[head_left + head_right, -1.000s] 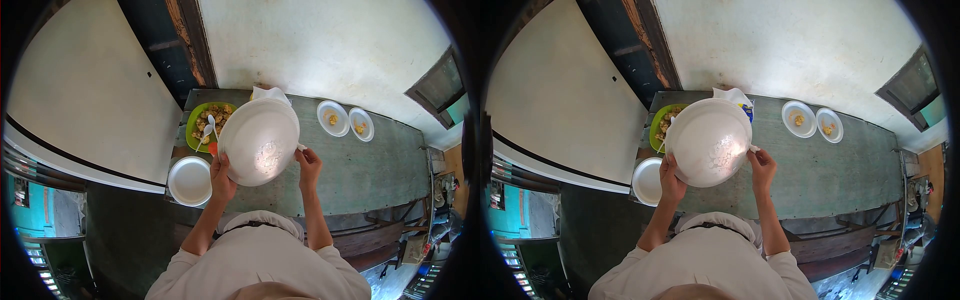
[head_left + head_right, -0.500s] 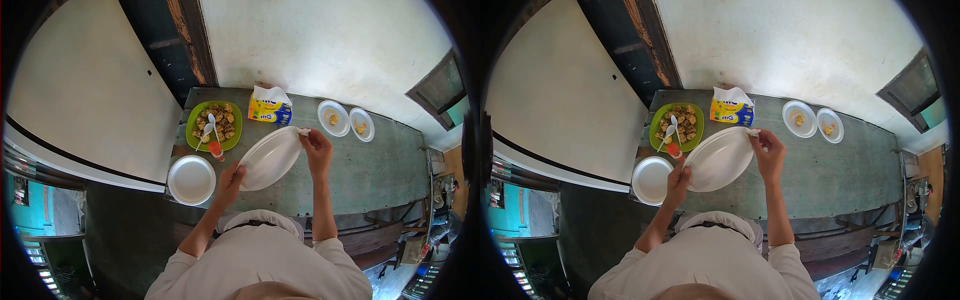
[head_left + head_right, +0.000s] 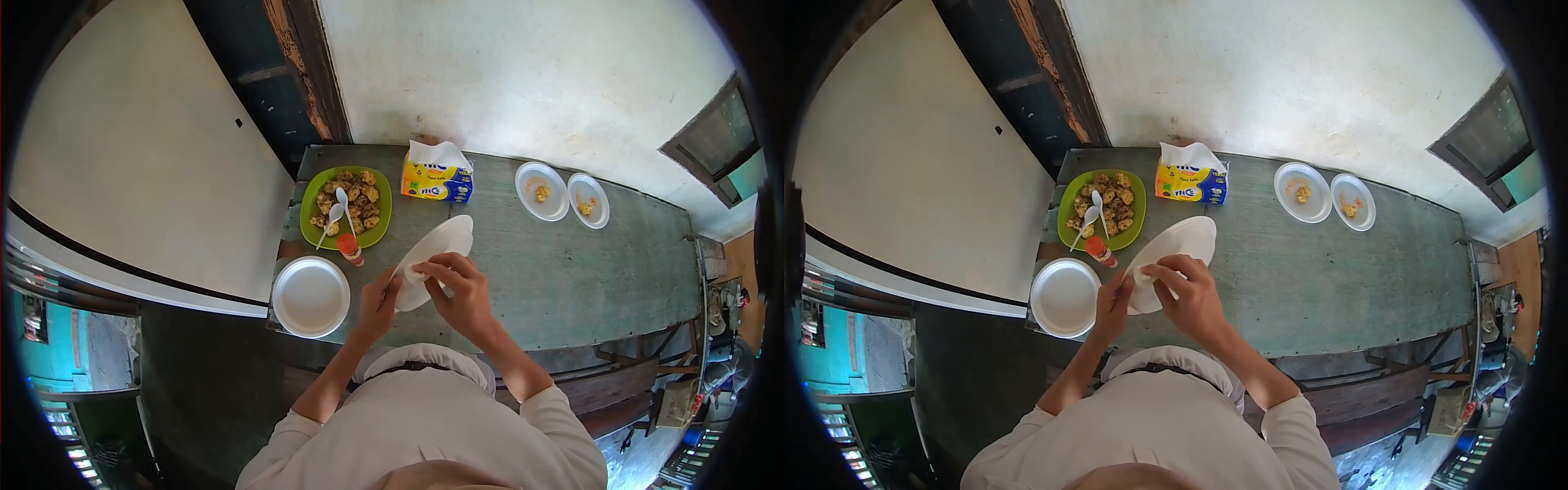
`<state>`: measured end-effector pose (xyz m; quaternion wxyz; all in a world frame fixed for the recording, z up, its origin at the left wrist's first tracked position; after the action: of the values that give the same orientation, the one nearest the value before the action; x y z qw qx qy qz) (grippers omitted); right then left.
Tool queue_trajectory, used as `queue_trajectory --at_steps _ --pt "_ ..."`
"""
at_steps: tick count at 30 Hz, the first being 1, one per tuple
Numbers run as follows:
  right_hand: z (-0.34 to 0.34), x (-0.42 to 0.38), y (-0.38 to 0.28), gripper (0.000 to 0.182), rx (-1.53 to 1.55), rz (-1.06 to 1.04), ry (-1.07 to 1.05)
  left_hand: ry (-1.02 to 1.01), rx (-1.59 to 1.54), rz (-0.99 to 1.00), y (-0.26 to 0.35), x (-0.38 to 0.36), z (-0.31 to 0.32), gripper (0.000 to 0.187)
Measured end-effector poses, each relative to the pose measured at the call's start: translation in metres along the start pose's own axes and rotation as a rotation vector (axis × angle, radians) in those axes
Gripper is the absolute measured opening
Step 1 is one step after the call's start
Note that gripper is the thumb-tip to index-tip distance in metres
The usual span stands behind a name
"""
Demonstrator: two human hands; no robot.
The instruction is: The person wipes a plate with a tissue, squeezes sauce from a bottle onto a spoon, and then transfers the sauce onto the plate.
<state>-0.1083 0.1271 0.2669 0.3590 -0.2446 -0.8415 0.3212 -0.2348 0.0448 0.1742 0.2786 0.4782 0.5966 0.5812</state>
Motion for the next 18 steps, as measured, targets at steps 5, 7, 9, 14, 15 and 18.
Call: queue_trajectory --at_steps 5,7,9,14,15,18 --pt "-0.039 0.016 0.039 0.027 -0.003 0.157 0.249 0.081 -0.076 -0.046 0.0 -0.001 -0.01 0.032" --pt "-0.042 0.019 0.054 0.027 -0.023 0.193 0.31 0.063 -0.097 -0.045 0.003 0.0 -0.007 0.032" --pt "-0.035 0.018 0.047 0.028 -0.058 0.179 0.318 0.04 -0.063 -0.027 0.005 0.001 -0.002 0.033" --pt "-0.004 0.008 0.01 0.036 -0.137 0.015 0.332 0.073 -0.188 -0.057 0.012 0.011 0.009 0.032" --pt "0.003 0.003 0.006 0.038 -0.134 -0.032 0.256 0.088 -0.226 -0.071 0.01 0.012 0.009 0.032" --pt "0.016 -0.005 0.007 0.042 -0.115 -0.129 0.089 0.178 -0.475 -0.18 0.004 0.015 0.008 0.032"
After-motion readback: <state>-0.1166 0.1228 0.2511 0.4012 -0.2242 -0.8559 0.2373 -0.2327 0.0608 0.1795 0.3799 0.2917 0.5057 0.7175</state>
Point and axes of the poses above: each hand's wrist, its own x-axis towards the middle knuckle, its own z-axis out of the palm, y = z × x, the point moved 5 cm from there along x, towards the middle knuckle, and after that the axes turned 5 degrees about -y, right-handed, at the moved point
